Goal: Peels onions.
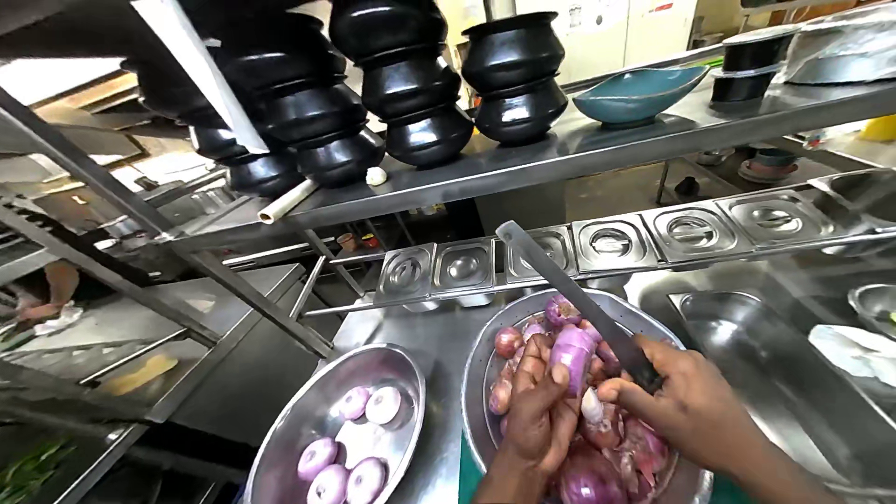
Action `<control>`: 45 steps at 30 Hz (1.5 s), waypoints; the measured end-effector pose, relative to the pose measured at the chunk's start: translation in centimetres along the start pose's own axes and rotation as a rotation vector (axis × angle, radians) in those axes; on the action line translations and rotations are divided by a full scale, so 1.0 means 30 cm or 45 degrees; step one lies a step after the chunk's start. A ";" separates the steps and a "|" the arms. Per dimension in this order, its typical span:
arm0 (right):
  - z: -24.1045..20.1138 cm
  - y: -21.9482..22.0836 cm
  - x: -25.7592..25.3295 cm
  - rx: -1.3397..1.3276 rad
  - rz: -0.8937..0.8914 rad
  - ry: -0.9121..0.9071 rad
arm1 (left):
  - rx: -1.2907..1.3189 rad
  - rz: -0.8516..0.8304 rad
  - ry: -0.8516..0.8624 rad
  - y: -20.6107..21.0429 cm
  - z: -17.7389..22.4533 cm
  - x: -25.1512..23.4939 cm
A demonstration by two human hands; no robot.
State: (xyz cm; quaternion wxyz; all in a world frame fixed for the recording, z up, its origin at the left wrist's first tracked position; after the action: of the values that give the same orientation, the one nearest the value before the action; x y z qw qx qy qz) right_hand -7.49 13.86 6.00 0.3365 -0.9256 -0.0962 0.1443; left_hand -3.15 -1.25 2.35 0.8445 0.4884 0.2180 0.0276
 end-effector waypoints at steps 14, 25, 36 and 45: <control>-0.056 0.023 0.021 -0.192 -0.047 -0.199 | -0.254 -0.327 0.167 0.084 0.031 0.002; -0.124 -0.018 0.080 -0.076 0.149 -0.462 | -0.496 -0.271 0.241 0.048 0.032 -0.004; -0.227 0.083 0.246 0.358 0.200 -0.928 | -0.319 0.553 -0.267 -0.090 -0.069 0.017; -0.002 -0.150 -0.013 -0.213 0.248 -0.260 | -0.302 0.624 -0.387 -0.123 -0.037 0.050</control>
State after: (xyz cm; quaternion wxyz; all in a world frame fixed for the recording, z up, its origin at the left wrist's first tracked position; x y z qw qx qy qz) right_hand -8.21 17.11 9.04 0.2312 -0.9358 -0.0514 0.2610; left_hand -2.84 -1.88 -1.73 0.8867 0.4231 -0.0396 0.1823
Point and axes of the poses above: each hand's wrist, its own x-axis away from the middle knuckle, its own y-axis out of the palm, z = x × y, the point moved 10 cm from there along -x, towards the middle knuckle, and after that the axes turned 12 degrees about y, right-handed, at the moved point
